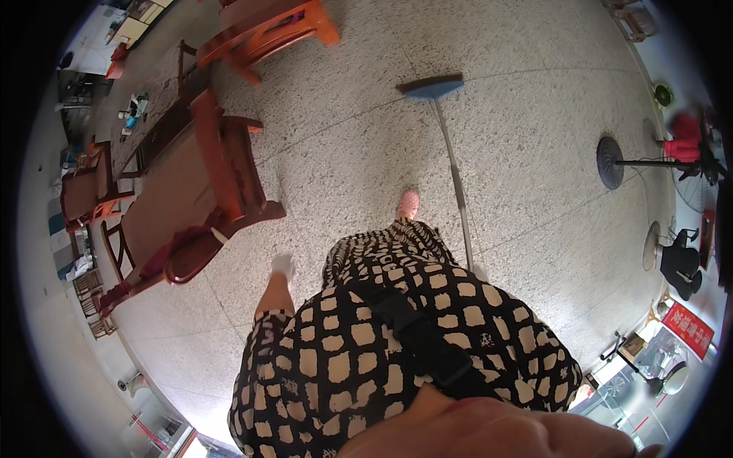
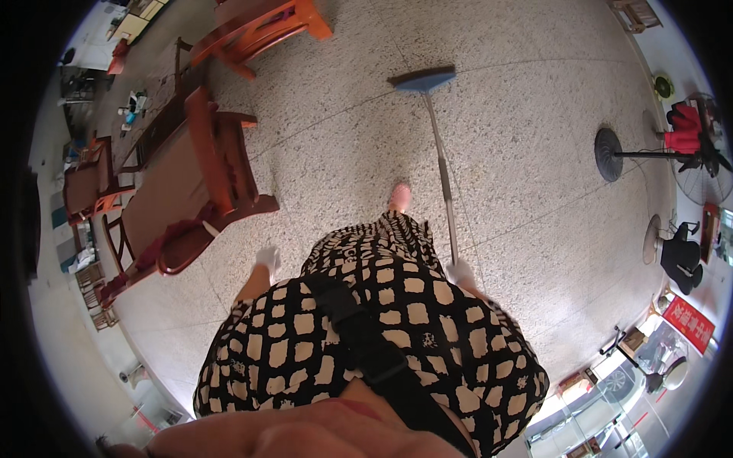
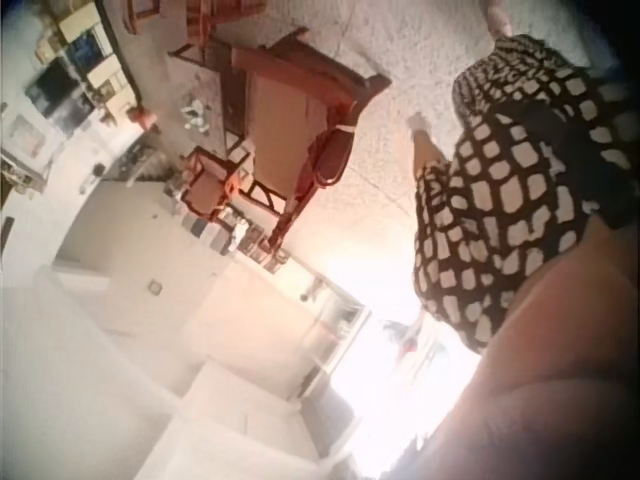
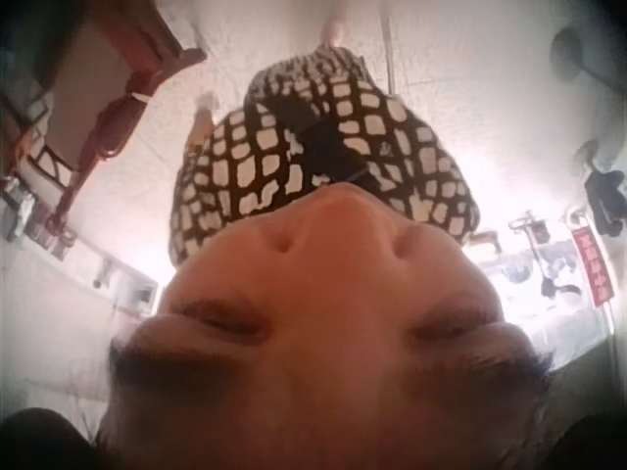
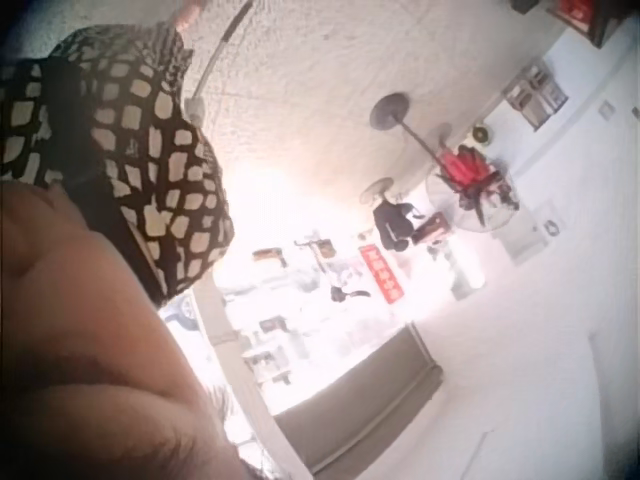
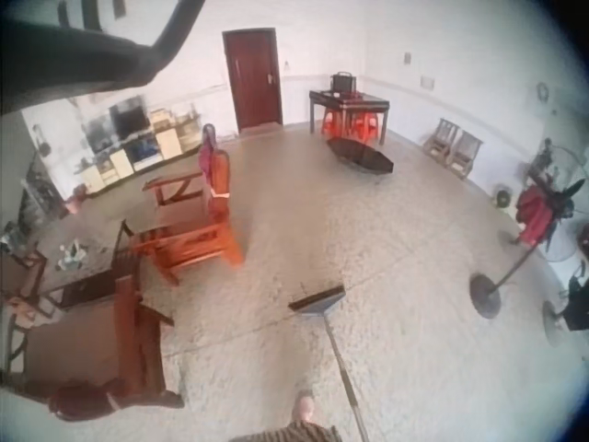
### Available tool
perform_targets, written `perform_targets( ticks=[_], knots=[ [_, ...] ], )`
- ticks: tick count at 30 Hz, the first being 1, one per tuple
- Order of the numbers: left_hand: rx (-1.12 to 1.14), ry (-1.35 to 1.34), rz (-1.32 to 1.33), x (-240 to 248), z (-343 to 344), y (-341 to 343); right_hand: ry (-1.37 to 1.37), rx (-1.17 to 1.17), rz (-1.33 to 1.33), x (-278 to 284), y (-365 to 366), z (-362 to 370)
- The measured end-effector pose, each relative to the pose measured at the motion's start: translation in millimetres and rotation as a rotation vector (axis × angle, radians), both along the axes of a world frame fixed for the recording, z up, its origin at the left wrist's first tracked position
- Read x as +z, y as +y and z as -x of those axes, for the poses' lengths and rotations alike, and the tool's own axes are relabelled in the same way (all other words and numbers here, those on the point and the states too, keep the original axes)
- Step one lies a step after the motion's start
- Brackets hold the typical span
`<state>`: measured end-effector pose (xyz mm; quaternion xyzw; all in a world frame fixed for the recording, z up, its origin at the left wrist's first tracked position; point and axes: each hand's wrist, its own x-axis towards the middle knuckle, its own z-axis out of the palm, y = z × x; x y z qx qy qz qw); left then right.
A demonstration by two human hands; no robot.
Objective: The person sweeps the tiled floor using a long-handled squeegee broom and then wipes the handle of the tool with a cloth.
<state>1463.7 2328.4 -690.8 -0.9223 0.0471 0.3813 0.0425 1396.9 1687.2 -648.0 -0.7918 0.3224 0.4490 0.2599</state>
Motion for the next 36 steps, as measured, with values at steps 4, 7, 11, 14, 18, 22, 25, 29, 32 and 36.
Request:
perform_targets(
  ticks=[4,7,11,14,18,22,25,29,32,36],
  knots=[
    [0.158,0.132,0.071,35,26,-48,0.151,-0.055,0.006,56,-21,-31],
    [0.06,0.05,0.169,31,-23,-89,0.105,-0.081,-0.011,65,-20,-135],
    [0.536,0.101,0.595,1,-129,-115,-0.084,0.946,-0.004,-4,-25,-312],
    [1.091,-0.009,0.787,-24,-241,-120,-0.156,1.097,0.098,2,6,-491],
    [0.894,-0.125,0.89,-39,-400,-120,-0.168,0.315,0.011,32,-2,-619],
    [0.962,-0.145,0.955,23,-540,-140,-0.225,0.089,0.082,9,-31,-596],
    [0.879,-0.216,0.88,19,-585,-139,-0.031,0.074,0.06,52,-20,-500],
    [1.058,0.026,0.927,38,-651,-172,0.154,-0.071,0.076,80,-42,-446],
    [0.691,-0.146,0.738,-60,-606,-115,0.19,0.0,0.032,72,-58,-505],
    [1.023,0.118,0.65,-3,-683,-194,0.184,-0.058,0.034,60,-74,-583]
  ],
)
